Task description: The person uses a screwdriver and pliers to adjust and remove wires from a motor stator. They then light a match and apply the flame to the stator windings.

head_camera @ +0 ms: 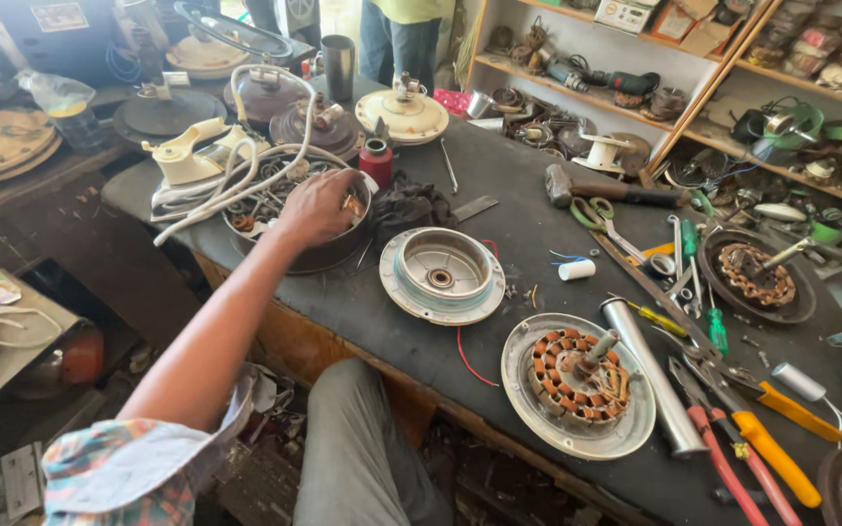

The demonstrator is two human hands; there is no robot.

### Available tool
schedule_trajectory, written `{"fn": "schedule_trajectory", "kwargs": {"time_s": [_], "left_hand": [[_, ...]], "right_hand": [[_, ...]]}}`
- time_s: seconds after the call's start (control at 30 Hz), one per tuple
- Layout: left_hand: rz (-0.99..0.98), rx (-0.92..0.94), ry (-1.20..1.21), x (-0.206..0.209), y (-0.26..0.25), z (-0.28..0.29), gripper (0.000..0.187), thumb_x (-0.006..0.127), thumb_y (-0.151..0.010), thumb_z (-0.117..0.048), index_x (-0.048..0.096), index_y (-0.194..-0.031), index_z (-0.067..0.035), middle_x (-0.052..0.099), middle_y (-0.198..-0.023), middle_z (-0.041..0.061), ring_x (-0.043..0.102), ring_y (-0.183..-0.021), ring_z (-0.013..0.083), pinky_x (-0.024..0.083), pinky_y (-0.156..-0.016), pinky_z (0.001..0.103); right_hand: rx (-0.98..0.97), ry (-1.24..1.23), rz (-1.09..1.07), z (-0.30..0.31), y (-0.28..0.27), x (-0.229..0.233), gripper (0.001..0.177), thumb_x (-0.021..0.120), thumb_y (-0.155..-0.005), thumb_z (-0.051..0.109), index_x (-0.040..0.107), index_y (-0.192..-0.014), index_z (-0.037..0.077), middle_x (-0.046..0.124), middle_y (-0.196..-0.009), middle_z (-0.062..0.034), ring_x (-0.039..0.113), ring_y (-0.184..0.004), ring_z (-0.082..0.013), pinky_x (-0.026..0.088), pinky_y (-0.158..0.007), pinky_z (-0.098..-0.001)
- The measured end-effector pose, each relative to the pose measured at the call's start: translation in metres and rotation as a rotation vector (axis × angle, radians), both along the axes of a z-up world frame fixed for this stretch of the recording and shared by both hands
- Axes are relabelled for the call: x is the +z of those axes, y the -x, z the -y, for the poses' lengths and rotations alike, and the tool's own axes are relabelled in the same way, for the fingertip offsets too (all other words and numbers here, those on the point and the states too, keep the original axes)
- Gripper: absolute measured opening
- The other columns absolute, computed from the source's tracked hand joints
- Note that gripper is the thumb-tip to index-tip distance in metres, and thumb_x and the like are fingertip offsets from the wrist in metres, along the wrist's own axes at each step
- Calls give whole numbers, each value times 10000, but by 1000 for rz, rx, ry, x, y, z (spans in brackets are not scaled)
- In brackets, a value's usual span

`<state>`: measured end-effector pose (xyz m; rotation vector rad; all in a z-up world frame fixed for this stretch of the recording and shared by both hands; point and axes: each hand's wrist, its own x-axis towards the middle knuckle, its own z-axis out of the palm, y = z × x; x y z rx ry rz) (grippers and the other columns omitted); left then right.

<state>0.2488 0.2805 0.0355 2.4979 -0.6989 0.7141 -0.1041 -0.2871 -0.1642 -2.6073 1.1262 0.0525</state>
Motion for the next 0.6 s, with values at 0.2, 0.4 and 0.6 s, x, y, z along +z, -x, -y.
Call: {"fn": "schedule_trajectory", "kwargs": {"time_s": [0.2,0.4,0.6], "left_hand": [[-265,-53,-361,-13,-62,-10,582,751,-777,-309,583,-1274,-59,700,-1191,218,670,-1095,418,520,-917,517],[-299,-101,-431,-22,-86,-14,706,814,-725,-304,583,-1331,-25,683,-1215,280,649,-1131,456,506,-953,537],[-183,-96,-208,-37,-95,-45,644,868,-807,-264,640,-1324,44,709,-1091,255,697,-948,359,560,-798,461]], "right_hand": [[73,137,271,-20,32,-31,325,655,-901,419,760,-1065,158,772,-992,-88,732,-882,-286,564,-795,-414],[51,291,409,-66,109,-5,321,661,-895,477,784,-1023,210,774,-984,-64,725,-870,-311,556,-738,-432],[28,270,391,-96,101,40,269,678,-915,425,782,-1015,198,749,-907,-73,700,-795,-303,537,-702,-442]]}}
